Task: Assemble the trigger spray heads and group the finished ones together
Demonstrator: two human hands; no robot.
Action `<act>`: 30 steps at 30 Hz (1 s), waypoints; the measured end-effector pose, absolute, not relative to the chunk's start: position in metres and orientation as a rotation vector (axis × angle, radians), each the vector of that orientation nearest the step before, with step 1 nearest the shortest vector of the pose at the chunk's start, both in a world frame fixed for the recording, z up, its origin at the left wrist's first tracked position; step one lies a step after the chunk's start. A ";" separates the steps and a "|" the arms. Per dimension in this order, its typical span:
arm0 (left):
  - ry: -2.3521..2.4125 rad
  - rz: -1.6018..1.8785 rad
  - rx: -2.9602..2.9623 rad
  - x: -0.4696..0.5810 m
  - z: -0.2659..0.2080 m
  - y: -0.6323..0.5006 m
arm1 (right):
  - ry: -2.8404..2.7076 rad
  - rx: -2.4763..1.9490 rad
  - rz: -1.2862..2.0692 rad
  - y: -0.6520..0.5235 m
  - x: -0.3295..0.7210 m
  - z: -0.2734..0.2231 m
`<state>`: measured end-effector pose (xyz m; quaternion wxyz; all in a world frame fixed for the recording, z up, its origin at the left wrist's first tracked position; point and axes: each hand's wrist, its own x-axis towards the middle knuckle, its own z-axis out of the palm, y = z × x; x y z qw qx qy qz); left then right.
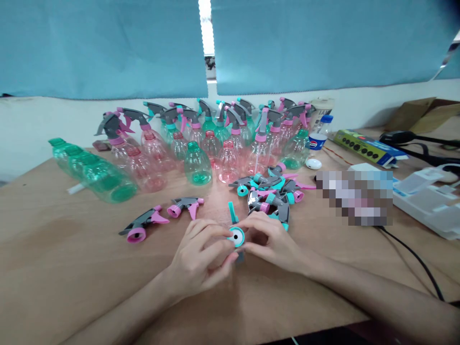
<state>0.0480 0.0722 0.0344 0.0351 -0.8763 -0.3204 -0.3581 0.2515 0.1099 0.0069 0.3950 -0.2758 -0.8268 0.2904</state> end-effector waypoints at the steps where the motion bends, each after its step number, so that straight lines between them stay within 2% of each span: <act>1: -1.001 -1.114 -2.691 0.049 0.035 0.072 | -2.105 -0.702 0.727 0.110 0.251 0.007; 10: -1.520 -1.206 -2.739 0.056 0.035 0.072 | -2.161 -0.676 0.618 0.110 0.251 0.006; 17: -1.645 -1.182 -2.745 0.058 0.033 0.069 | -2.180 -0.609 0.553 0.110 0.251 0.003; 25: -1.544 -1.099 -2.661 0.054 0.034 0.069 | -2.189 -0.667 0.531 0.110 0.252 0.005; 30: -1.256 -1.123 -2.655 0.055 0.036 0.065 | -2.174 -0.671 0.533 0.111 0.253 0.006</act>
